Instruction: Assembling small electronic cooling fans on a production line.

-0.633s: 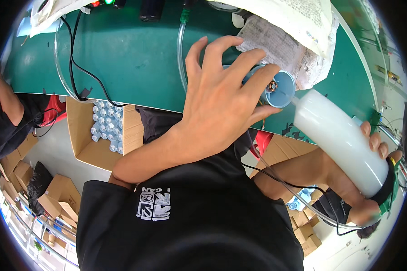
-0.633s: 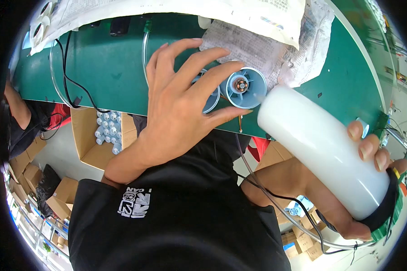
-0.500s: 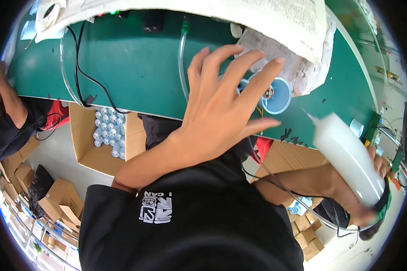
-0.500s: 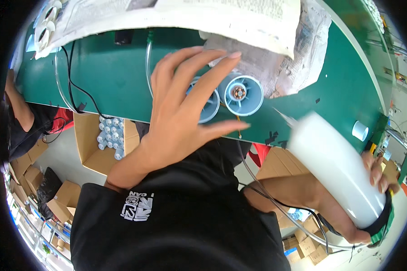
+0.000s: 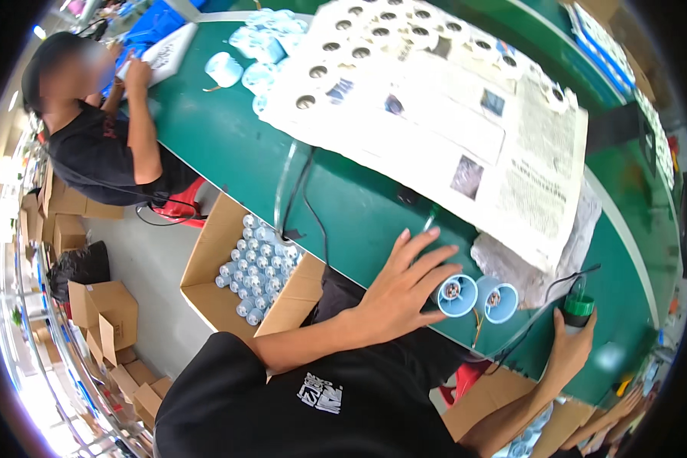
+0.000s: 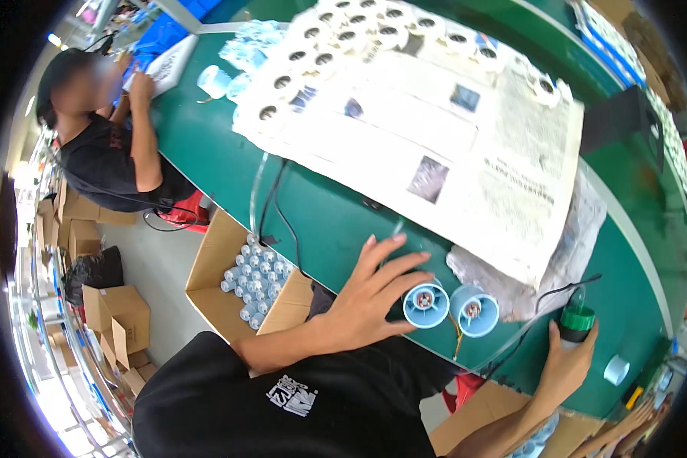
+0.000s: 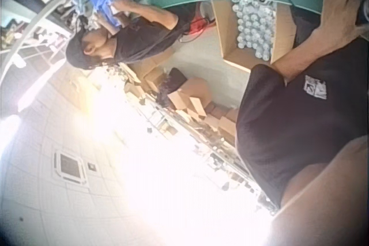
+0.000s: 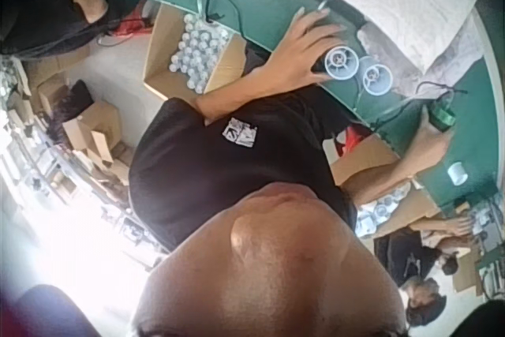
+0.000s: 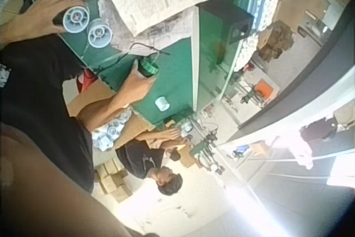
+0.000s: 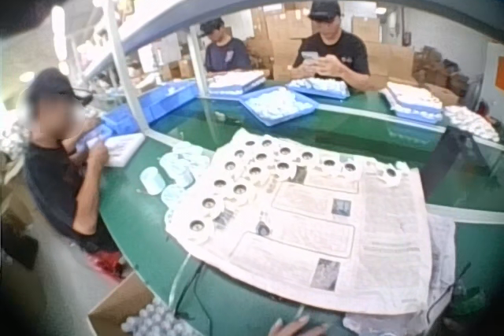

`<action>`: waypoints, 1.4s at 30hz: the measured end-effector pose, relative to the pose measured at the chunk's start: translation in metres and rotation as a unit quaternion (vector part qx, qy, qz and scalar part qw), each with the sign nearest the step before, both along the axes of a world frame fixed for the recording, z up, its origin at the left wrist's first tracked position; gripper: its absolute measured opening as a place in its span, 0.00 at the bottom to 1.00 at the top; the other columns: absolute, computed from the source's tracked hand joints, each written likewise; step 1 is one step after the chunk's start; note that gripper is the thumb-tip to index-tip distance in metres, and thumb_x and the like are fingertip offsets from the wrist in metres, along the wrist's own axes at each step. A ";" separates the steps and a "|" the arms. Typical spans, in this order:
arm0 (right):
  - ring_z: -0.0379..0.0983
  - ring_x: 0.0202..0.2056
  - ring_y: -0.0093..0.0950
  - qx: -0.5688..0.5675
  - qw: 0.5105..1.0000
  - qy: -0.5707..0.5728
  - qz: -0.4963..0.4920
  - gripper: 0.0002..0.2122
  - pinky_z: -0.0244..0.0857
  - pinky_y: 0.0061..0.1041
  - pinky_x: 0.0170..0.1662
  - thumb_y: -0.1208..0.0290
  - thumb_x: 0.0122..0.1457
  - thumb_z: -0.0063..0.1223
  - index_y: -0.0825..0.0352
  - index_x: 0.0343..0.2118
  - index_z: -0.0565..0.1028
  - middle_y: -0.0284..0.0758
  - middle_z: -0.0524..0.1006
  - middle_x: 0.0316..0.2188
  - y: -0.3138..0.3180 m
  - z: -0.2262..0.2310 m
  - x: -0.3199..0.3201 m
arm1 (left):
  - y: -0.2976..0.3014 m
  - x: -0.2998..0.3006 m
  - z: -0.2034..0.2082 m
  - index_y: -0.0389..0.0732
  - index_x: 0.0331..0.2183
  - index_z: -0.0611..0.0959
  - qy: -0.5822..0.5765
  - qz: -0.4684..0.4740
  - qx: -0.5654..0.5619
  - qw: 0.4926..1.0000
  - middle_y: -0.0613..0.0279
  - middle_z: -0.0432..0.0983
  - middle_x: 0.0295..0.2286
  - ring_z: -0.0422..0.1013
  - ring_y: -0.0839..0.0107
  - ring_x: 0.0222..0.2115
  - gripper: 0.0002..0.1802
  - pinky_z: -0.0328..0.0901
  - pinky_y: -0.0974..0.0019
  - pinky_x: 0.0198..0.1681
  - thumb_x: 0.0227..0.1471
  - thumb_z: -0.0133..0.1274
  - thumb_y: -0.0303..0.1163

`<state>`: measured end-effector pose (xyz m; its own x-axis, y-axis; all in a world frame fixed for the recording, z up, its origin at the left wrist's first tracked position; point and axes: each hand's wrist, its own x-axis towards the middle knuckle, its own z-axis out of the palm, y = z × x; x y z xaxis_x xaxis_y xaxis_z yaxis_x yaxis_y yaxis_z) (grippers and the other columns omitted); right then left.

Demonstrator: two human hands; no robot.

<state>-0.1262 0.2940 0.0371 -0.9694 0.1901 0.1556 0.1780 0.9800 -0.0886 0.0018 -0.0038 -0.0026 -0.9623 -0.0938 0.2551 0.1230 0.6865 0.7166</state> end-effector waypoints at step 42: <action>0.66 0.30 0.30 0.079 0.616 0.261 0.739 0.04 0.62 0.28 0.36 0.78 0.45 0.54 0.68 0.25 0.73 0.35 0.68 0.25 -0.317 0.065 -0.015 | 0.024 -0.013 -0.025 0.39 0.50 0.72 0.055 0.012 -0.029 0.998 0.50 0.68 0.47 0.58 0.54 0.55 0.37 0.46 0.42 0.63 0.42 0.61 0.49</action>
